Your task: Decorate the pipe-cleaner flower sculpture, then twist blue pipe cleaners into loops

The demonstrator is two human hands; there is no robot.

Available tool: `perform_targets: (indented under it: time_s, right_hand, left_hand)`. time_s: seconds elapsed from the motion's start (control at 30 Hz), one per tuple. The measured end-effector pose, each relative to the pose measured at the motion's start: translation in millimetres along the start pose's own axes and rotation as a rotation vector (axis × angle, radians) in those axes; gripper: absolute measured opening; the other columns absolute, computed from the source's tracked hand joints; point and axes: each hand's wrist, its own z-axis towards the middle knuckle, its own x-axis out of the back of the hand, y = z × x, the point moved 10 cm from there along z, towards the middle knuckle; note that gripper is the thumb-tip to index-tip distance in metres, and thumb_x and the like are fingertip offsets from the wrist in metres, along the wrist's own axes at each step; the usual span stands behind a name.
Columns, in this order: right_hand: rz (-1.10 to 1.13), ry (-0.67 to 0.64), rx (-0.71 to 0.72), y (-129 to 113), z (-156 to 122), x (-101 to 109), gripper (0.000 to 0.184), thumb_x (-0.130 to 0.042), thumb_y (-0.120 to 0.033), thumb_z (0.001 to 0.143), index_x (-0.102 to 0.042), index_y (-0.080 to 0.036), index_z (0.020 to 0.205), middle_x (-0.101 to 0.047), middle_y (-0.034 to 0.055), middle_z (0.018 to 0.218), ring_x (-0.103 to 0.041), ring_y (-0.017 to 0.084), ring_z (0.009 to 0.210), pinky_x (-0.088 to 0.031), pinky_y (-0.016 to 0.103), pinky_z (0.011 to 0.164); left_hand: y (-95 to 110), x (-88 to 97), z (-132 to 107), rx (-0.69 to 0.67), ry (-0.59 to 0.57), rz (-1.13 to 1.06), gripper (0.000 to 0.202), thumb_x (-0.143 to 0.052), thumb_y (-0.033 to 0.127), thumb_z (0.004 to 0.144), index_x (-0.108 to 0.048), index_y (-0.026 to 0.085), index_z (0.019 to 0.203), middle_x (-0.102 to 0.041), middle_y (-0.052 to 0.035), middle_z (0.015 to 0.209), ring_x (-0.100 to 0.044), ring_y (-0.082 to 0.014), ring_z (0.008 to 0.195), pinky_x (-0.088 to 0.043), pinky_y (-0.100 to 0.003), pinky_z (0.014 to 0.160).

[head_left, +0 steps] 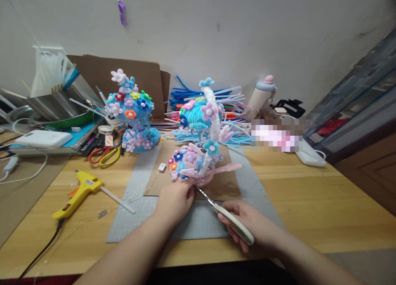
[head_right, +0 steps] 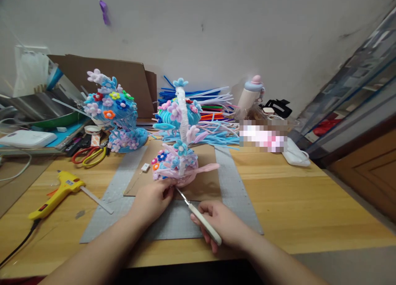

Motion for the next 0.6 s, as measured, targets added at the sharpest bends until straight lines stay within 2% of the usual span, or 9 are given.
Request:
perform_targets:
  time_s: [0.2, 0.33, 0.43, 0.53, 0.6]
  right_hand:
    - [-0.041, 0.025, -0.015, -1, 0, 0, 0.029, -0.053, -0.047, 0.078, -0.045, -0.019, 0.073, -0.049, -0.0070, 0.043, -0.040, 0.006, 0.030, -0.033, 0.015, 0.029]
    - [-0.163, 0.060, -0.060, -3, -6, 6, 0.030, -0.053, -0.047, 0.078, -0.045, -0.019, 0.073, -0.050, -0.0066, 0.046, -0.041, 0.007, 0.032, -0.034, 0.017, 0.031]
    - [-0.363, 0.081, -0.062, -10, -19, 21, 0.030, -0.054, -0.047, 0.076, -0.048, -0.019, 0.071, -0.050, -0.0051, 0.049, -0.044, 0.008, 0.037, -0.032, 0.018, 0.035]
    - [-0.634, 0.106, 0.052, -25, -39, 41, 0.030, -0.055, -0.046, 0.077, -0.055, -0.017, 0.067, -0.056, -0.0013, 0.057, -0.050, 0.010, 0.050, -0.033, 0.019, 0.044]
    - [-0.779, 0.176, 0.109, -31, -54, 62, 0.028, -0.054, -0.045, 0.077, -0.061, -0.018, 0.069, -0.061, 0.0010, 0.064, -0.054, 0.012, 0.058, -0.037, 0.020, 0.050]
  left_hand:
    - [1, -2.7, 1, -0.022, 0.003, 0.014, 0.026, -0.044, 0.027, 0.086, -0.060, 0.032, 0.106, -0.069, 0.0015, 0.099, -0.065, -0.0214, 0.086, -0.045, -0.029, 0.066]
    - [0, -3.7, 1, -0.029, -0.003, 0.027, 0.025, -0.044, 0.027, 0.087, -0.061, 0.031, 0.105, -0.069, 0.0008, 0.100, -0.065, -0.0217, 0.086, -0.046, -0.029, 0.067]
    - [2, -3.9, 1, -0.046, -0.004, 0.041, 0.024, -0.043, 0.026, 0.087, -0.062, 0.028, 0.101, -0.069, 0.0000, 0.100, -0.065, -0.0218, 0.087, -0.047, -0.030, 0.068]
    - [3, -3.6, 0, -0.053, 0.002, 0.041, 0.023, -0.043, 0.025, 0.087, -0.062, 0.028, 0.100, -0.069, 0.0002, 0.100, -0.065, -0.0217, 0.087, -0.048, -0.030, 0.068]
    - [2, -3.6, 0, -0.042, 0.004, 0.046, 0.024, -0.043, 0.026, 0.087, -0.062, 0.029, 0.101, -0.070, 0.0005, 0.099, -0.066, -0.0221, 0.084, -0.048, -0.031, 0.066]
